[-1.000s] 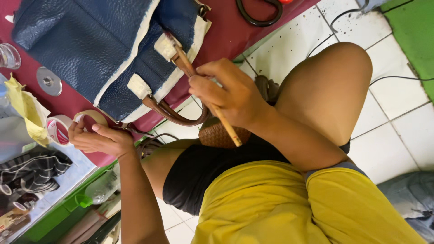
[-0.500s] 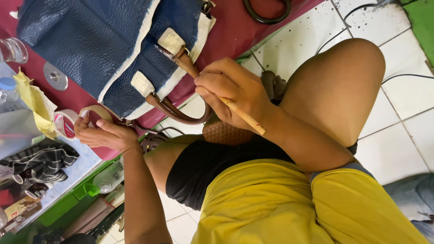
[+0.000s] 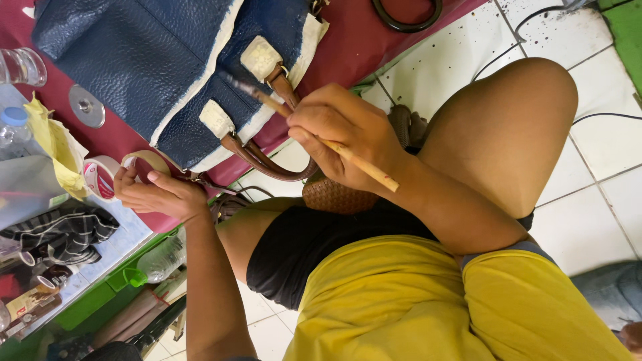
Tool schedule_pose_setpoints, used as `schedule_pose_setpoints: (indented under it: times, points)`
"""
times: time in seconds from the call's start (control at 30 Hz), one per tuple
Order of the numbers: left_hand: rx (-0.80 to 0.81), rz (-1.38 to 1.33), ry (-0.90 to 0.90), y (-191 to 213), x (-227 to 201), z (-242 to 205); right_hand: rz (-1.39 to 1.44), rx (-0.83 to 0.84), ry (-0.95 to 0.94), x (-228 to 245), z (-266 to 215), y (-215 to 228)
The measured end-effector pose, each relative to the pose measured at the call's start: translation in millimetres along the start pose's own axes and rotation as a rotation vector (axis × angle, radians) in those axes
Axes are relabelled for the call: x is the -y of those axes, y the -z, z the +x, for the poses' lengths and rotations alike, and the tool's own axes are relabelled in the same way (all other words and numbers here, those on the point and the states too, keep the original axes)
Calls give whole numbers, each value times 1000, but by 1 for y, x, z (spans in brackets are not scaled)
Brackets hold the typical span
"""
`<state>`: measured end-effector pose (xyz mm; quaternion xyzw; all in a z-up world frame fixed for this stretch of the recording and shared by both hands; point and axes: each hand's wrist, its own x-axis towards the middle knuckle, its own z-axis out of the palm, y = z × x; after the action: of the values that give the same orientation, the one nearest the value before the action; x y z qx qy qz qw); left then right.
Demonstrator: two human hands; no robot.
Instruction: The person applies masking tape to the edges of a blue handbag, then uses a paintbrush to apply blue paint to the bag's surface. The person repeatedly dips the brush into a container of paint and carefully paints the bag while seated at a table.
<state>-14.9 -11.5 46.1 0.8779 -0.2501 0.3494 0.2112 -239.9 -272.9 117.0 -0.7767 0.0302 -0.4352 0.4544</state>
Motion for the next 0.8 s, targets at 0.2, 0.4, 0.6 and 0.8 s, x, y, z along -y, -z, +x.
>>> schedule_pose_setpoints:
  times: [0.2, 0.4, 0.6, 0.8]
  points:
    - [0, -9, -4, 1, -2, 1, -48, 2, -9, -1, 2, 2]
    - [-4, -12, 16, 1, -4, 1, -182, -48, 65, -16, -3, 5]
    - [5, -15, -11, 4, -6, 2, -200, -15, 54, -5, -3, 5]
    - [1, -41, -4, 4, -5, 3, -228, 3, 70, -9, 1, 9]
